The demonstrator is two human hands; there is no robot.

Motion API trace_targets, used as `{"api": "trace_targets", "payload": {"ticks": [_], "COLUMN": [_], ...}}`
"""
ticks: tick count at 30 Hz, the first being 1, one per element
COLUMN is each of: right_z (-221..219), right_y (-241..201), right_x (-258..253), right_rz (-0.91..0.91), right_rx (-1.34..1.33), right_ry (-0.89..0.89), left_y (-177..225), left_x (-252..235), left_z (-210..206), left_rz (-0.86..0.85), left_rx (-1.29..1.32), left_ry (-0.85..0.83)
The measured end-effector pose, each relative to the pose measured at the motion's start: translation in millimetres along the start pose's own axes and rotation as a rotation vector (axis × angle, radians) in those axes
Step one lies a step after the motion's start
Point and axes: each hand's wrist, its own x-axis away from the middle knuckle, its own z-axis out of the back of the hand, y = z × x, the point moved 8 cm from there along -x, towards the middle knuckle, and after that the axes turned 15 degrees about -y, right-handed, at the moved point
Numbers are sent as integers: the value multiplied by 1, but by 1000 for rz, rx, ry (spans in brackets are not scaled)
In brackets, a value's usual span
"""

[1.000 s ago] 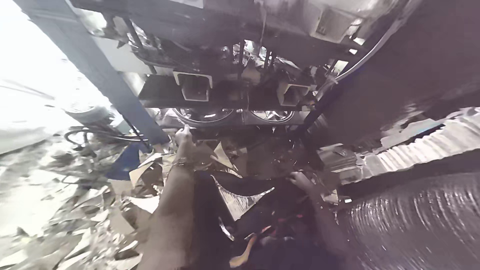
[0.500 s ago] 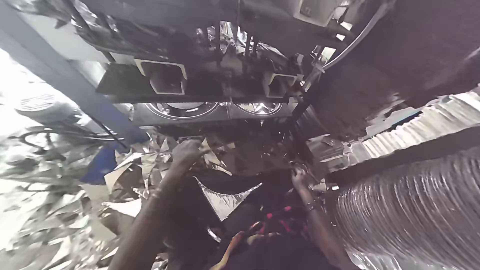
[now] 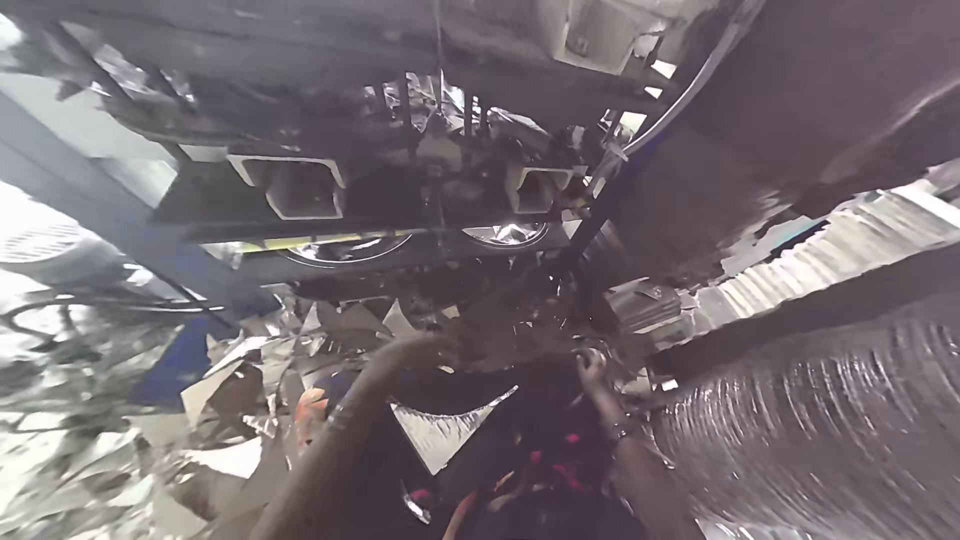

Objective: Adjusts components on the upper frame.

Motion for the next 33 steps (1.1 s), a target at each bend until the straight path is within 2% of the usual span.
{"api": "trace_targets", "payload": {"ticks": [2,3,6,9,21,29,33], "right_z": [-2,-2,-3,-1,1,-2,0], "right_y": [1,1,-2,-6,-4,4,1], "right_x": [-2,-3,-1,4,5,1,5], "right_rz": [-32,-39,15,12,-8,39,-28], "right_rx": [10,17,-9,-13,-10,-40,-18], "right_ry": [-28,-33,18,26,-11,18,-6], "left_y": [-12,-23,-58,-75,-67,-71,-71], "left_x": [8,11,19,17,10,7,9], "left_z": [-27,-33,-39,-38,-50,-52,-52], "left_rz": [-57,-85,-75,-25,212,255,311], "left_rx": [14,94,363,476,295,262,254], "left_ry": [-94,-60,176,285,206,209,207]}}
